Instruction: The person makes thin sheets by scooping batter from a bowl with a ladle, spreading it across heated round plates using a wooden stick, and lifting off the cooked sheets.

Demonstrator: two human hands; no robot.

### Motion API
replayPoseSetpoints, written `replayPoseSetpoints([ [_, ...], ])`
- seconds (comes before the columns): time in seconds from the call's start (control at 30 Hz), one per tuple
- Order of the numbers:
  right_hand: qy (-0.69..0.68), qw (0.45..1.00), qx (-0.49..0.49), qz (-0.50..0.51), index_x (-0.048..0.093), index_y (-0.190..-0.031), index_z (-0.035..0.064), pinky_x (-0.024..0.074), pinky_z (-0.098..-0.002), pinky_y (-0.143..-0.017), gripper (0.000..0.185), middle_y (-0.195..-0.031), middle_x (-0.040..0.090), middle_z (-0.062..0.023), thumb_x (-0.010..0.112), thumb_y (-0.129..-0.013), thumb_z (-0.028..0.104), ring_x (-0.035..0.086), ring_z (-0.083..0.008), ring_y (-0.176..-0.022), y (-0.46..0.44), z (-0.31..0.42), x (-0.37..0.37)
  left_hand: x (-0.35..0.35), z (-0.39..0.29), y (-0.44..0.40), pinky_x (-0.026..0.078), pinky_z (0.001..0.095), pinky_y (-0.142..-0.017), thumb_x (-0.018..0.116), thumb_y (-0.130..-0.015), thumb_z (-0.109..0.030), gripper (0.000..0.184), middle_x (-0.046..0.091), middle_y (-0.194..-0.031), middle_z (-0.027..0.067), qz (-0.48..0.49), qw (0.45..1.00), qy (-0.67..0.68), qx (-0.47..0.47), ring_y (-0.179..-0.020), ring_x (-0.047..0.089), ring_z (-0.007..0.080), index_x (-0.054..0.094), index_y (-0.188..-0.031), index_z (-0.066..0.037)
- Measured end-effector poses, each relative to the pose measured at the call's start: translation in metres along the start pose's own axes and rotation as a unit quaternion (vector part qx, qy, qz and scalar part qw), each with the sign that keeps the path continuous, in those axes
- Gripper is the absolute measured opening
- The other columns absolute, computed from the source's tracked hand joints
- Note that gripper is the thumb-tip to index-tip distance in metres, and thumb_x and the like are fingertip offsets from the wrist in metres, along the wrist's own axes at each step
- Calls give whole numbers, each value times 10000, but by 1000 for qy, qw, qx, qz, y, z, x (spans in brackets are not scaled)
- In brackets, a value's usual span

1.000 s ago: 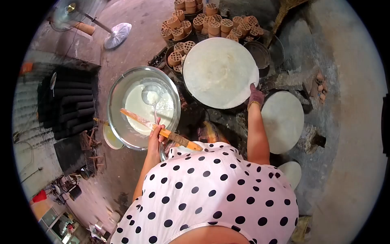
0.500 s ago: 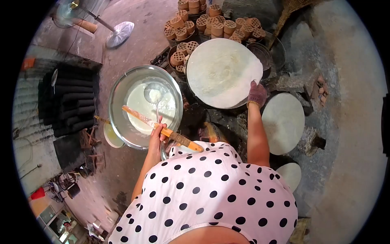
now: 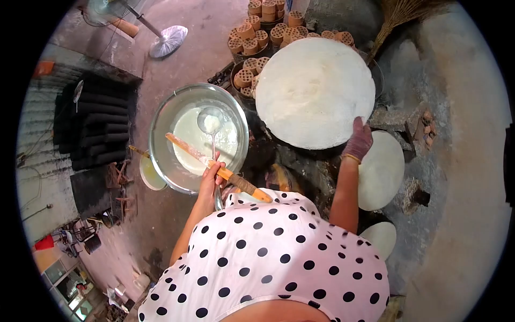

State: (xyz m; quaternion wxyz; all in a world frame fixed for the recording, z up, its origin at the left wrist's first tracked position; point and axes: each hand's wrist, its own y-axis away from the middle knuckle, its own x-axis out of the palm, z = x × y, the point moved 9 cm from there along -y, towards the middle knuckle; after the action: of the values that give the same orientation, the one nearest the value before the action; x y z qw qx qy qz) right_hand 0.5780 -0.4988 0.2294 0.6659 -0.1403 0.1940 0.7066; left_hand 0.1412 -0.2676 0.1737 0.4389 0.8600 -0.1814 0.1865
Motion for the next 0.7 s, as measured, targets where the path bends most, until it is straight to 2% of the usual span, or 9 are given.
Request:
replayPoseSetpoints([
  [0.03,-16,993,116,30,636,-1057,5,475,-368,-776,346,-1055,638,-168,638,-835,271,609,-303,-851,7,1,-6,1,-1,2,327,183,-352,498,-952,-162,449,588,-888,-29,4,1000,-6,0,-418,352,14,393,-1389,-142],
  [0.17,-272,945,170,69,579,-1169,-27,423,-353,-886,476,-1124,625,-105,717,-751,153,570,-239,-978,51,-125,38,9,-6,5,323,187,-361,491,-953,-153,457,585,-892,-22,56,997,-48,-4,-425,365,23,379,-1395,-131],
  [0.2,-157,968,177,84,574,-1178,-32,417,-343,-892,484,-1148,617,-103,719,-748,136,563,-241,-1008,76,-122,36,13,-6,7,323,187,-361,491,-953,-153,457,585,-892,-22,67,996,-62,-9,-425,365,23,379,-1395,-131],
  [0.23,-327,912,244,47,566,-1185,-35,417,-347,-890,468,-1156,612,-103,701,-757,99,556,-245,-1027,97,-153,51,20,-10,11,325,185,-371,492,-951,-150,465,586,-886,-20,78,992,-95,3,-429,373,29,368,-1398,-113],
  [0.3,-315,926,209,4,562,-1195,-21,411,-351,-900,447,-1161,604,-97,681,-773,65,548,-241,-1048,135,-181,38,35,-12,22,327,184,-381,492,-949,-147,474,587,-881,-17,117,982,-148,11,-432,382,34,357,-1400,-95],
  [0.43,-415,875,238,-77,509,-1239,-48,380,-345,-965,484,-1178,582,-107,659,-792,62,528,-238,-1088,297,-140,-76,41,24,46,337,184,-397,515,-939,-172,525,591,-867,2,197,939,-280,-35,-440,398,43,319,-1411,-52],
  [0.6,-546,767,156,-297,498,-1268,-18,374,-381,-998,478,-1227,544,-134,624,-831,126,527,-259,-1096,532,-266,-215,59,85,106,335,176,-409,493,-944,-148,467,582,-843,-9,364,851,-356,-127,-459,398,38,370,-1388,-74],
  [0.67,-156,918,163,-327,431,-1338,15,389,-386,-1001,495,-1290,519,-106,586,-885,141,482,-261,-1182,685,-278,-264,54,103,148,335,181,-403,489,-953,-159,478,576,-841,-17,428,791,-394,-190,-458,390,31,346,-1402,-79],
  [0.7,-218,883,185,-372,430,-1337,17,395,-381,-997,481,-1282,525,-107,570,-899,158,487,-257,-1176,758,-286,-264,49,108,169,335,184,-400,487,-958,-165,481,574,-841,-20,455,765,-395,-226,-456,385,27,336,-1407,-83],
])
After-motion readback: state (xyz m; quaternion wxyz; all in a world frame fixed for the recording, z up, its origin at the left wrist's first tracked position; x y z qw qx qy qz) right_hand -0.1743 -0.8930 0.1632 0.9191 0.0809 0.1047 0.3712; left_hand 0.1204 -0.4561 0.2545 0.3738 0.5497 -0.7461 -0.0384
